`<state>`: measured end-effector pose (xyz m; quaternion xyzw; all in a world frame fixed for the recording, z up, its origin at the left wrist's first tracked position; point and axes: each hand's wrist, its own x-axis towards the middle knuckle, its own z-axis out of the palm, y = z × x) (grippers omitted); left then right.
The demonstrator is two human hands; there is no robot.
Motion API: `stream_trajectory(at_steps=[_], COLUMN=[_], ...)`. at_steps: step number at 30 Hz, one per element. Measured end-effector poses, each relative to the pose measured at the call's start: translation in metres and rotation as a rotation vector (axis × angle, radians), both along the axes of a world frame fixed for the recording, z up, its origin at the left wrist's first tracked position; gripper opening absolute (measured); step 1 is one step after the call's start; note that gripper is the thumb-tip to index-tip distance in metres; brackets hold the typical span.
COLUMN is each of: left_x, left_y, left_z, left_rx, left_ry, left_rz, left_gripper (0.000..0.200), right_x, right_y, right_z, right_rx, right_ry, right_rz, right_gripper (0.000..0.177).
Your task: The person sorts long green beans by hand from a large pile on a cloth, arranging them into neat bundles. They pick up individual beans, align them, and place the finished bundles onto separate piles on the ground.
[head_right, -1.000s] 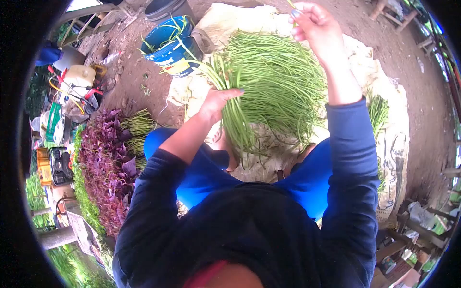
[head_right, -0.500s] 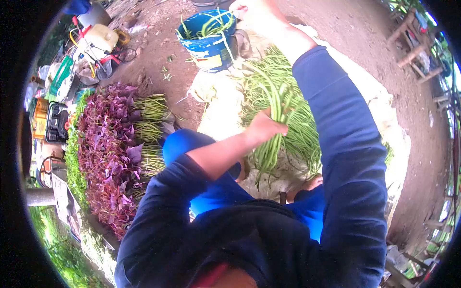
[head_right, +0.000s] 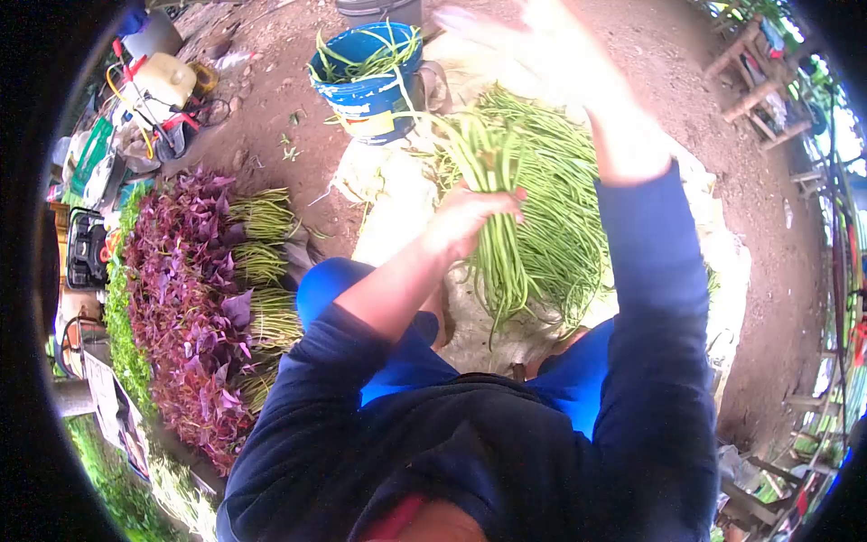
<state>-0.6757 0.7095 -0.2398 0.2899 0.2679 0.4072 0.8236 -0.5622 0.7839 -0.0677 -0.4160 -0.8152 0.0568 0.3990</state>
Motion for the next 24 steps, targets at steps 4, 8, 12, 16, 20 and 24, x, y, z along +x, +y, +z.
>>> stream_trajectory(at_steps=[4, 8, 12, 16, 20, 24], left_x=[-0.002, 0.027, 0.039, 0.054, 0.062, 0.076], left_y=[0.009, 0.009, 0.016, -0.003, -0.003, -0.004], left_z=[0.009, 0.019, 0.014, 0.018, -0.003, -0.011], left_rx=[-0.046, -0.001, 0.293, 0.399, 0.158, 0.168], left_ry=[-0.157, -0.189, 0.034, 0.215, 0.153, 0.123], left_rz=[-0.104, -0.008, 0.054, 0.092, -0.188, -0.138], left_gripper=[0.039, 0.04, 0.051, 0.055, 0.051, 0.048], right_x=[0.072, 0.042, 0.042, 0.058, 0.065, 0.057], right_y=[-0.072, -0.129, -0.13, -0.138, -0.151, -0.163], right_z=[-0.122, -0.176, -0.171, -0.192, -0.195, -0.189], right_rx=[-0.518, -0.935, -1.125, -0.981, -0.668, -0.607], right_ry=[0.697, 0.986, 0.9, 0.884, 0.423, 0.085], right_rz=[-0.019, 0.177, 0.018, -0.168, -0.493, -0.687], right_gripper=[0.078, 0.078, 0.04, 0.035, 0.054, 0.058])
